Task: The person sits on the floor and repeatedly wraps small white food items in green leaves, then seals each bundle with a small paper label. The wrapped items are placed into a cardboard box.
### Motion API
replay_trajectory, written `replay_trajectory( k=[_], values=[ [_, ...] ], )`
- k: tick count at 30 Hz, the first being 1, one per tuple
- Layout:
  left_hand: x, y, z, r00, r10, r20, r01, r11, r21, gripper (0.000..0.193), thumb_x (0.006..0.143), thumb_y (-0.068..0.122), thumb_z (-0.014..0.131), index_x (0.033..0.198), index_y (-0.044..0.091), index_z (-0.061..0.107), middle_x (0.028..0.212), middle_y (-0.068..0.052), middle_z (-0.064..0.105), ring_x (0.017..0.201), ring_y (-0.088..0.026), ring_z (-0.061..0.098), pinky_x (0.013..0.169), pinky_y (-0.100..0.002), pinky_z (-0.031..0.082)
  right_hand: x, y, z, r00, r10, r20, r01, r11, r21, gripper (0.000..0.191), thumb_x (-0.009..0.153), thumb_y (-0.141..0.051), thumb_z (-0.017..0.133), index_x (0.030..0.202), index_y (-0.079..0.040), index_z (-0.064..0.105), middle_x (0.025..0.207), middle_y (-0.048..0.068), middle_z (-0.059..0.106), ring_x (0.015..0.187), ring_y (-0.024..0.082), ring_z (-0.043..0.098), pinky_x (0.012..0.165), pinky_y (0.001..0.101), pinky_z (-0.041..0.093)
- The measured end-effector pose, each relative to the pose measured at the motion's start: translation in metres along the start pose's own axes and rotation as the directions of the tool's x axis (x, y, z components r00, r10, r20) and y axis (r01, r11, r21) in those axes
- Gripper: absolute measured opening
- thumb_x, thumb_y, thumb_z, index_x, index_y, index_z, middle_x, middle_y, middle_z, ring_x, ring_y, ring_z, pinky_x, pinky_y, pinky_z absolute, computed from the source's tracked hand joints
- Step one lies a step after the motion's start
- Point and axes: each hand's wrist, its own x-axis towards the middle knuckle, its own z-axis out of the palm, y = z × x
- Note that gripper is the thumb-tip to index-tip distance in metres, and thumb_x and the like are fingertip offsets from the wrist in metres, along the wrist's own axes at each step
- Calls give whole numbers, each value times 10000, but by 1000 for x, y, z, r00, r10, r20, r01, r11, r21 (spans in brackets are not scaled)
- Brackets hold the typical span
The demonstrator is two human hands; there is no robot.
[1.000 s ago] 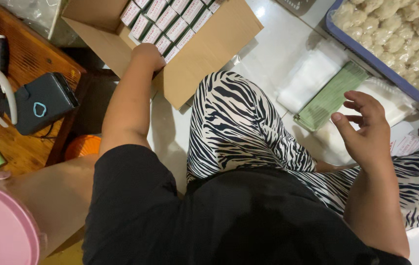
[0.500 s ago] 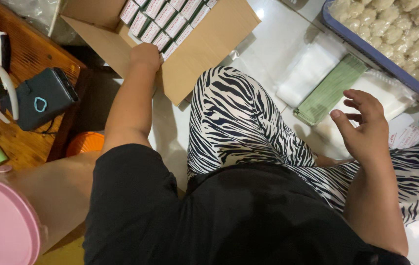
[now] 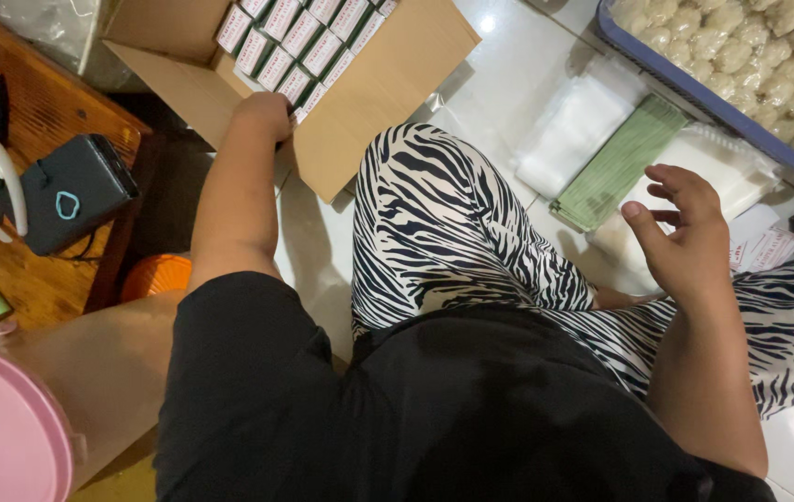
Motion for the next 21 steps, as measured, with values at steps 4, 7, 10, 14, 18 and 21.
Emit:
replay_trajectory(
  k=[4,7,10,14,18,21],
  values=[
    [-9,-2,10,996,-54,-75,46,994,-103,235,884,209,693,1085,106,758,1139,-215,710,1055,-414,663,895,-506,537,2,1,2,1000,4,0,-4,1000,-8,445,1025,-157,757,1419,-20,603,1464,160,543,1272,267,629,979,363,573],
    [-15,-3,9,991,-39,-129,22,991,-135,262,858,183,700,1104,108,749,1149,-213,704,1067,-410,658,903,-500,532,2,2,6,1000,9,2,-9,999,-32,440,1016,-156,760,1408,-21,612,1452,165,552,1256,267,636,961,362,577],
    [-17,1,4,993,-27,-118,16,996,-88,256,861,155,698,1107,112,754,1163,-206,707,1088,-400,656,917,-500,528,2,3,7,1000,-7,5,7,999,-33,439,1010,-154,759,1402,-20,613,1443,169,555,1243,268,638,948,360,585],
    [-16,6,0,992,-4,-127,8,1000,28,311,757,69,748,1065,101,773,1118,-205,723,1044,-388,678,878,-495,547,0,7,3,1000,-10,-11,9,998,-64,442,1008,-148,767,1403,-20,615,1439,173,560,1237,273,641,947,361,587],
    [-13,0,-2,998,-57,11,58,946,-319,240,809,103,710,1038,52,757,1008,-239,744,905,-394,739,814,-487,596,-2,19,4,999,-25,-37,21,994,-105,451,1008,-159,779,1407,-19,623,1422,184,566,1230,279,638,933,365,587],
    [-5,-5,1,993,-70,100,99,941,-324,215,800,134,720,990,44,765,973,-246,750,883,-411,746,805,-506,596,-3,38,7,998,42,-48,-50,984,-172,476,983,-241,785,1383,-33,630,1417,198,580,1205,306,640,922,393,567]
  ],
)
